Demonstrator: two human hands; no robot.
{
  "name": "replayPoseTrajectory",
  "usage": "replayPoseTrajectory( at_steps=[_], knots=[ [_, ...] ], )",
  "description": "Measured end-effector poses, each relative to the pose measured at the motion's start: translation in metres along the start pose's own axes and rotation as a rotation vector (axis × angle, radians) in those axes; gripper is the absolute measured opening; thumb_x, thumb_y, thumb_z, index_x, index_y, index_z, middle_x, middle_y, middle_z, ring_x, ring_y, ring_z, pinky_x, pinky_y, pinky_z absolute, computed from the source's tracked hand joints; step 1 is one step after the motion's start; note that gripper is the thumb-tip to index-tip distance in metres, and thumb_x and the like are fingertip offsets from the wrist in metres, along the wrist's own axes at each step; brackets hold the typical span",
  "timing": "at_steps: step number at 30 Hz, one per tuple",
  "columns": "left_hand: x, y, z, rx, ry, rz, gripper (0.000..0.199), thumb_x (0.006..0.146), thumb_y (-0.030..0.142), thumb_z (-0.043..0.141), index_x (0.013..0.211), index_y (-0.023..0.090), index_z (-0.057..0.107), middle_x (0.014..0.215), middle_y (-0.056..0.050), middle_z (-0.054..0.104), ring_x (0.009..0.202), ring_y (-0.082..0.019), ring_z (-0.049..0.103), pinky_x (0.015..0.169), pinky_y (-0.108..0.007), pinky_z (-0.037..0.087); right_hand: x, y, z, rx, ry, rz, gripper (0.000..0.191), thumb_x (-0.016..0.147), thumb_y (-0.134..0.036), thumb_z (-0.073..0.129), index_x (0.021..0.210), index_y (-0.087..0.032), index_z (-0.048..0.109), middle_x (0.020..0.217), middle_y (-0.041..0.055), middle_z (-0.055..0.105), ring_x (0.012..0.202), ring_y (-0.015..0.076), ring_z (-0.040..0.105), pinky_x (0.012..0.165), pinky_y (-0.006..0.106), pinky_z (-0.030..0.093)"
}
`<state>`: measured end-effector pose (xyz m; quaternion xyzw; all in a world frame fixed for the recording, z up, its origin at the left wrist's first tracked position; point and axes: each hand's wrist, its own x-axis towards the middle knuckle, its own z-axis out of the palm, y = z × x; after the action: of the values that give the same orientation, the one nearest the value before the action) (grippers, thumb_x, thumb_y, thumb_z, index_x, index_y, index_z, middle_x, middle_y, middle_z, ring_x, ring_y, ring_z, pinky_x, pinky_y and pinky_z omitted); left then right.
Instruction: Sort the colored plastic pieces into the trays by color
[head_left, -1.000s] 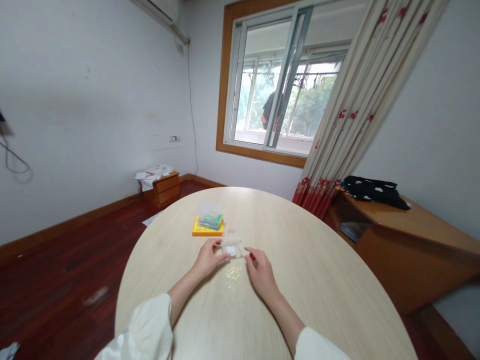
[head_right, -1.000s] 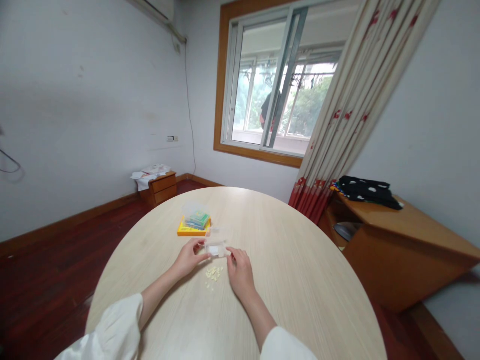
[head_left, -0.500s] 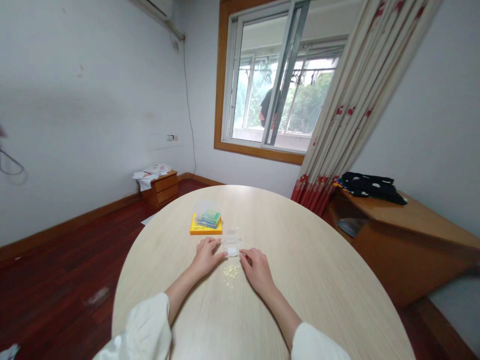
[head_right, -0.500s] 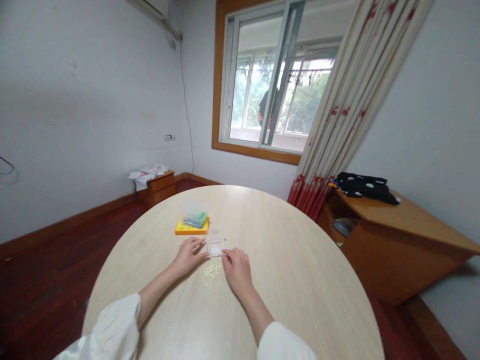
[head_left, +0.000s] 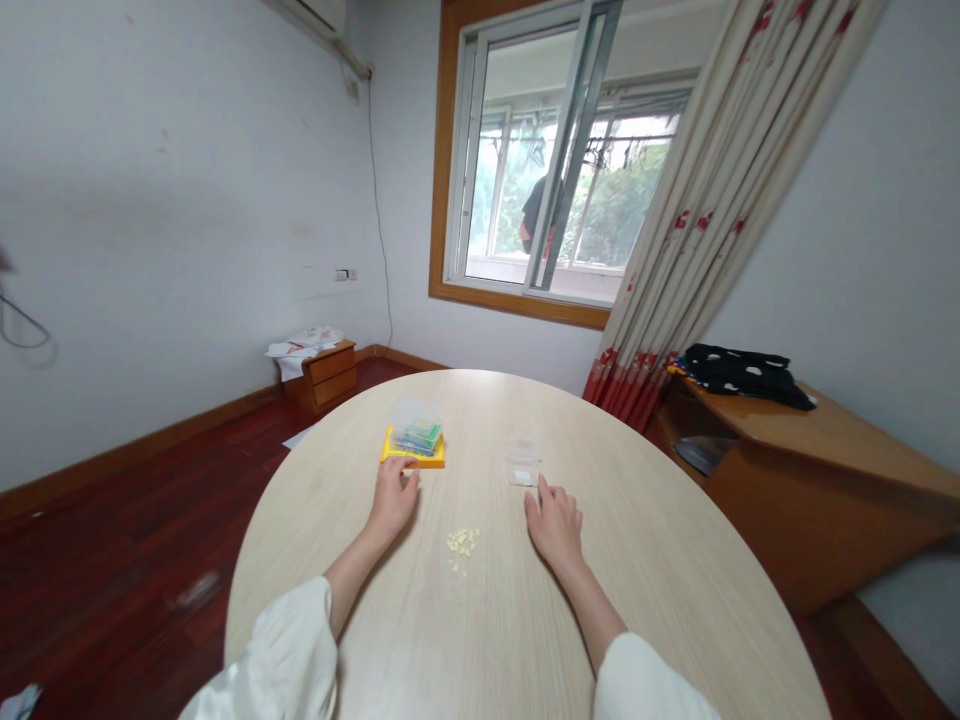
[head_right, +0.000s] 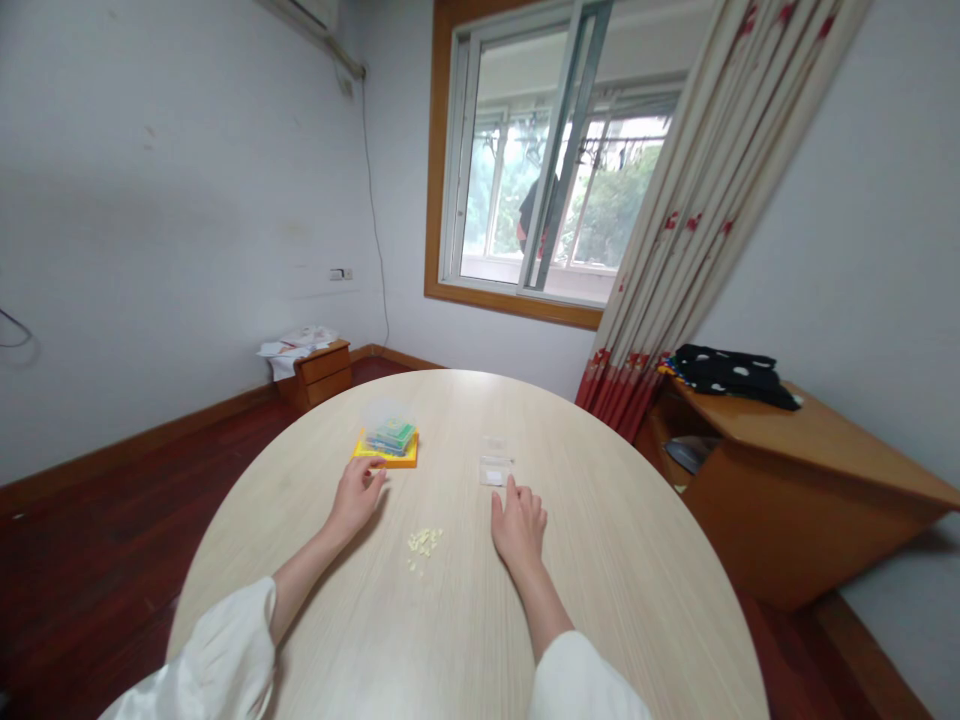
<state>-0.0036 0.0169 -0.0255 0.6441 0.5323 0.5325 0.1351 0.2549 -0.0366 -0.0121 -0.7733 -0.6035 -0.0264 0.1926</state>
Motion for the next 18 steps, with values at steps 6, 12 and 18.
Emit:
replayPoseTrajectory(
  at_steps=[6, 12, 18],
  knots=[
    [0.008, -0.004, -0.003, 0.027, 0.099, 0.024, 0.024, 0.08, 0.023, 0.049, 0.1, 0.016, 0.06, 0.097, -0.009, 0.055, 0.098, -0.024, 0.052, 0.09, -0.044, 0.045, 0.0, 0.001, 0.007, 0.099, 0.081, -0.055, 0.047, 0.09, -0.029, 0.039, 0.134, -0.013, 0.043, 0.111, 0.0155, 0.057, 0.099, 0.0284, 0.05, 0.083, 0.04, 0.036],
    [0.042, -0.008, -0.009, 0.011, 0.187, -0.025, 0.056, 0.076, 0.029, 0.06, 0.128, 0.018, 0.043, 0.123, -0.012, 0.046, 0.119, -0.026, 0.043, 0.105, -0.045, 0.032, 0.001, 0.002, 0.011, 0.169, 0.101, -0.072, 0.045, 0.088, -0.027, 0.038, 0.129, -0.011, 0.046, 0.112, 0.0154, 0.057, 0.101, 0.0292, 0.049, 0.086, 0.042, 0.036],
    [0.06, -0.006, 0.001, 0.028, 0.124, -0.112, 0.082, 0.065, 0.035, 0.073, 0.136, 0.024, 0.034, 0.139, -0.013, 0.032, 0.134, -0.031, 0.026, 0.109, -0.048, 0.026, 0.002, 0.004, 0.015, 0.238, 0.112, -0.082, 0.043, 0.088, -0.029, 0.036, 0.125, -0.011, 0.048, 0.112, 0.0148, 0.057, 0.103, 0.0298, 0.048, 0.087, 0.043, 0.037]
  ],
)
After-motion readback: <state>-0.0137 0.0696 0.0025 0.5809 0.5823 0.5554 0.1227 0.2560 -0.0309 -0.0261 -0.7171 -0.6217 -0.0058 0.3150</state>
